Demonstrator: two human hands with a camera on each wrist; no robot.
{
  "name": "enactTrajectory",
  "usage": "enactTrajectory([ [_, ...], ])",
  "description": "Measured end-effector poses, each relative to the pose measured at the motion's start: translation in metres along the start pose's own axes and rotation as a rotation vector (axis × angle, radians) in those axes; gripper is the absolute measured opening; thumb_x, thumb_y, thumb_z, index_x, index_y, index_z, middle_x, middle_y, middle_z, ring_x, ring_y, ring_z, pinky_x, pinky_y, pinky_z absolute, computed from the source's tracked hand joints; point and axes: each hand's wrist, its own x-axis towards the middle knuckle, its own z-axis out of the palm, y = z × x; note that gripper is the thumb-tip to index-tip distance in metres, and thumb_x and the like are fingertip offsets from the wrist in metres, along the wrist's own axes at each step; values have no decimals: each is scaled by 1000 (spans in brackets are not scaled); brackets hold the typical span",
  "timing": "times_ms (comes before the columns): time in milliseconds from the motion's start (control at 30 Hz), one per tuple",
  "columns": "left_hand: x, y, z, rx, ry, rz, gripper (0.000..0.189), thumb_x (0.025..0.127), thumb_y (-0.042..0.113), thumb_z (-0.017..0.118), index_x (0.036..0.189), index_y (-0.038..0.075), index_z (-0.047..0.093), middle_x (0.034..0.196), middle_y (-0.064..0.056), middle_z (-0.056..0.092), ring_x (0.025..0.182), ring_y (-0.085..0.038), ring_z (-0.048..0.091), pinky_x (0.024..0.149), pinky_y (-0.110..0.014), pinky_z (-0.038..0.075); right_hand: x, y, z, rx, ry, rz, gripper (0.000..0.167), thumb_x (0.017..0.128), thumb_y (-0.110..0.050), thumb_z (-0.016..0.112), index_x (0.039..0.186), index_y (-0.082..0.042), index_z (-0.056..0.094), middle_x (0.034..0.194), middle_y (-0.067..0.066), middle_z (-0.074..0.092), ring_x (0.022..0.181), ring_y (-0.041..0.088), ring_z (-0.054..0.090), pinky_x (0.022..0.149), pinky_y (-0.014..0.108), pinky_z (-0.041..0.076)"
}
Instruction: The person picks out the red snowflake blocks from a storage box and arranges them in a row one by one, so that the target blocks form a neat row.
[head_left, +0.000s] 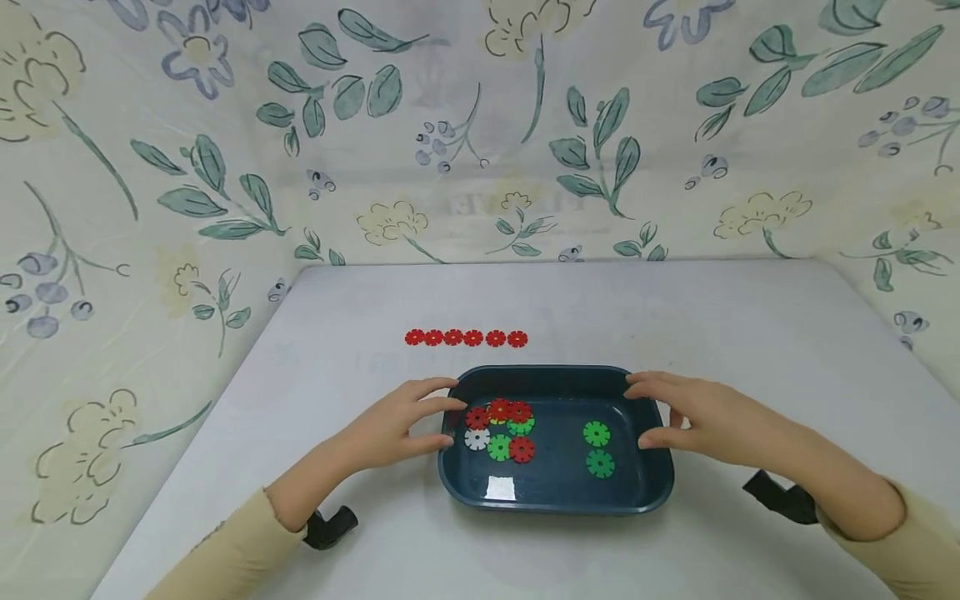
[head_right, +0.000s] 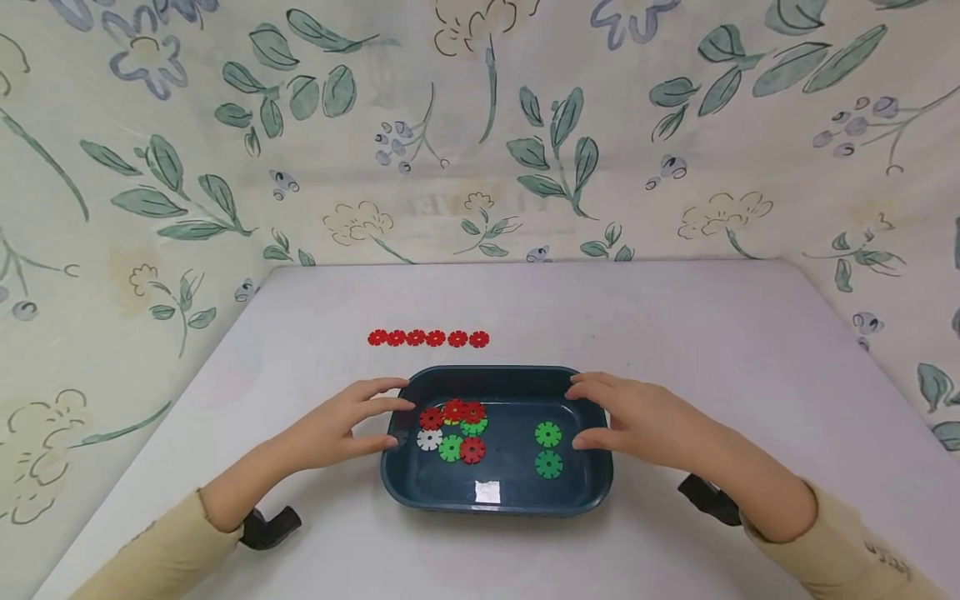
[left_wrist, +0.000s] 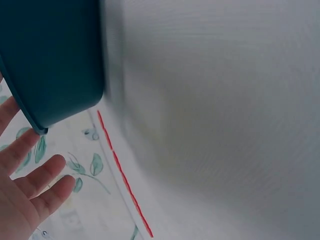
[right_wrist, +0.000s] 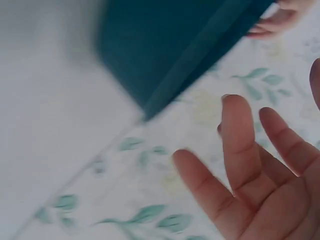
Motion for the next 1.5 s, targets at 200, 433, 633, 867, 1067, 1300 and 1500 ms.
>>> enactTrajectory([
  [200,-3,0,2,-26,-9,-21,43,83,37,65,122,21,59,141,-6,40,124,-28,41,91,-47,45,26,-34,-16,-52,-30,-121,45,79,-35,69,118,-15,57,108,-3,60,77,3,52,63,21,47],
  [433,-5,-4,5,-100,-23,-39,46,84,40,63,124,21,58,144,-5,36,125,-31,41,88,-48,46,73,-53,4,-101,-164,-226,40,77,-28,73,113,-15,62,105,-3,61,71,1,52,63,17,46],
  [633,-6,-7,7,-131,-47,-52,48,84,44,61,126,22,57,145,-4,34,124,-33,41,88,-51,44,109,-57,32,-154,-353,-236,44,75,-26,75,116,-14,62,110,1,62,81,8,58,72,20,49],
  [867,-6,-9,8,-149,-34,-67,48,82,44,63,125,24,58,146,-2,33,126,-32,39,89,-51,44,135,-46,64,-235,-463,-324,39,77,-25,74,114,-18,63,110,-3,59,95,9,55,82,22,48],
  [1067,-7,-7,7,-175,-33,-87,47,81,41,65,125,24,58,147,-1,32,128,-31,37,89,-51,44,143,-36,78,-257,-468,-354,39,77,-26,74,114,-19,63,108,-4,55,92,7,52,85,23,46],
  [1300,-6,-6,8,-192,-27,-95,46,81,38,66,125,24,58,147,0,32,129,-30,36,90,-51,43,148,-31,82,-241,-445,-354,36,76,-26,75,109,-17,63,107,-3,52,91,7,51,83,19,46],
  [1500,-7,-6,9,-196,-20,-95,46,81,38,66,124,24,58,147,0,33,129,-29,36,90,-50,44,150,-30,83,-245,-448,-338,25,75,-27,75,97,-19,64,100,-4,54,85,6,50,76,17,46],
])
